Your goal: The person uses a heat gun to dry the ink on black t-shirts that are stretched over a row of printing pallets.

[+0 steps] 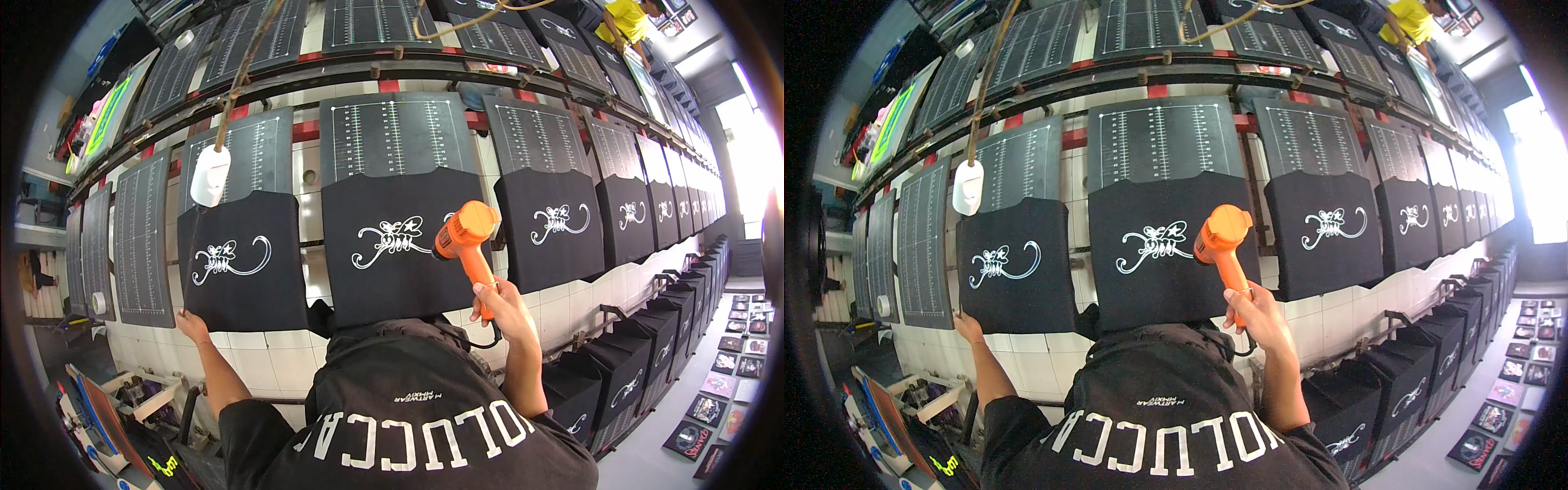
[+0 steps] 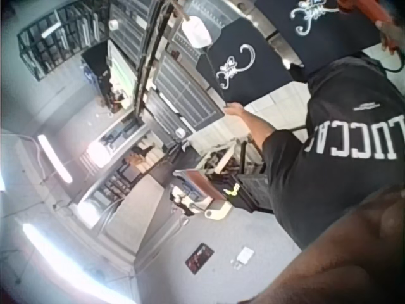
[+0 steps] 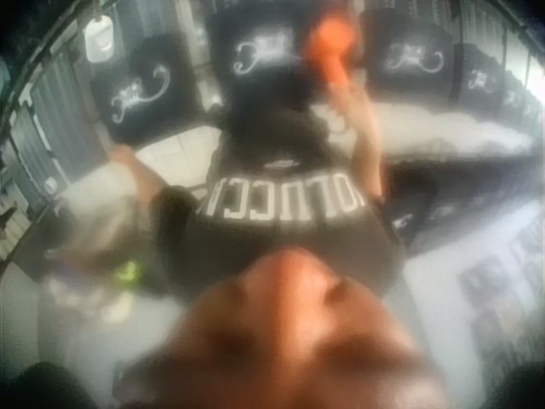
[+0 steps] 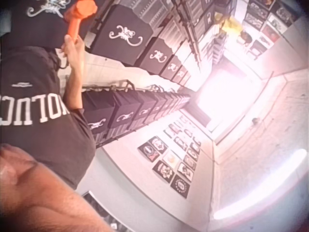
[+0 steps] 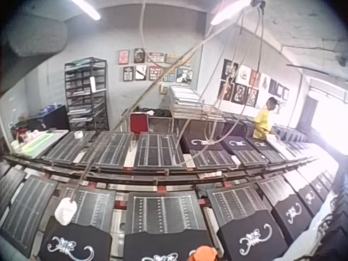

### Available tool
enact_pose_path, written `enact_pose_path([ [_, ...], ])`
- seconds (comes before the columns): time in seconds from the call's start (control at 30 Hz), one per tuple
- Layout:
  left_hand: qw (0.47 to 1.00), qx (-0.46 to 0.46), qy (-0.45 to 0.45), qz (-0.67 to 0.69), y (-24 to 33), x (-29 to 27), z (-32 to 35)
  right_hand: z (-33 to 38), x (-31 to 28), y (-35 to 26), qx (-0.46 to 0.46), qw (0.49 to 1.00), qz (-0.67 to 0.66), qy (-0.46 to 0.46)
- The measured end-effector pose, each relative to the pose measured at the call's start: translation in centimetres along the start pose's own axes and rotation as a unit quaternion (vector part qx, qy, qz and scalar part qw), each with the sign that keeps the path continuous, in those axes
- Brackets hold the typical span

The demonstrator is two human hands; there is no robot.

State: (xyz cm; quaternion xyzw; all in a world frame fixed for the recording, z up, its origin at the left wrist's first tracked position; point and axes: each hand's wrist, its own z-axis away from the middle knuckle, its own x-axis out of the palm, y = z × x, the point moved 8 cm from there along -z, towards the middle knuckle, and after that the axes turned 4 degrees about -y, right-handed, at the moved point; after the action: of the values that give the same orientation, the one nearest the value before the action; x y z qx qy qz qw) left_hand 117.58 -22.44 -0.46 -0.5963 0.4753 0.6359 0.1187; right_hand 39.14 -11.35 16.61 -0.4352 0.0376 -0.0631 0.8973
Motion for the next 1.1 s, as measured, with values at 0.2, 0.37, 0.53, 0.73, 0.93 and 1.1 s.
enact_pose_path([
  [0.2, 1.0, -0.006, -0.002, -0.018, 0.6, 0.5, 0.7, -0.3, 1.6, -0.2, 0.008, 1.0, 0.013, -0.011],
  [0.37, 1.0, -0.013, 0.01, -0.016, -1.4, 0.3, 0.6, -0.8, 3.2, -0.5, 0.007, 0.999, 0.021, -0.031],
  [0.53, 0.998, -0.032, -0.025, -0.049, -0.7, 0.8, 0.3, -1.8, 4.4, -0.8, 0.0, 0.999, 0.037, -0.039],
  [0.73, 0.982, -0.112, -0.06, -0.139, -0.9, 0.4, 0.1, -3.3, 5.5, -2.4, -0.016, 0.999, 0.035, -0.028],
  [0.93, 0.966, -0.179, -0.006, -0.187, 3.5, 0.9, 3.0, -3.1, 4.9, -2.8, 0.007, 0.999, 0.05, 0.015],
  [1.1, 0.97, -0.173, 0.025, -0.169, 2.8, 1.1, 3.2, -3.0, 5.2, -2.5, -0.015, 0.999, 0.043, 0.018],
])
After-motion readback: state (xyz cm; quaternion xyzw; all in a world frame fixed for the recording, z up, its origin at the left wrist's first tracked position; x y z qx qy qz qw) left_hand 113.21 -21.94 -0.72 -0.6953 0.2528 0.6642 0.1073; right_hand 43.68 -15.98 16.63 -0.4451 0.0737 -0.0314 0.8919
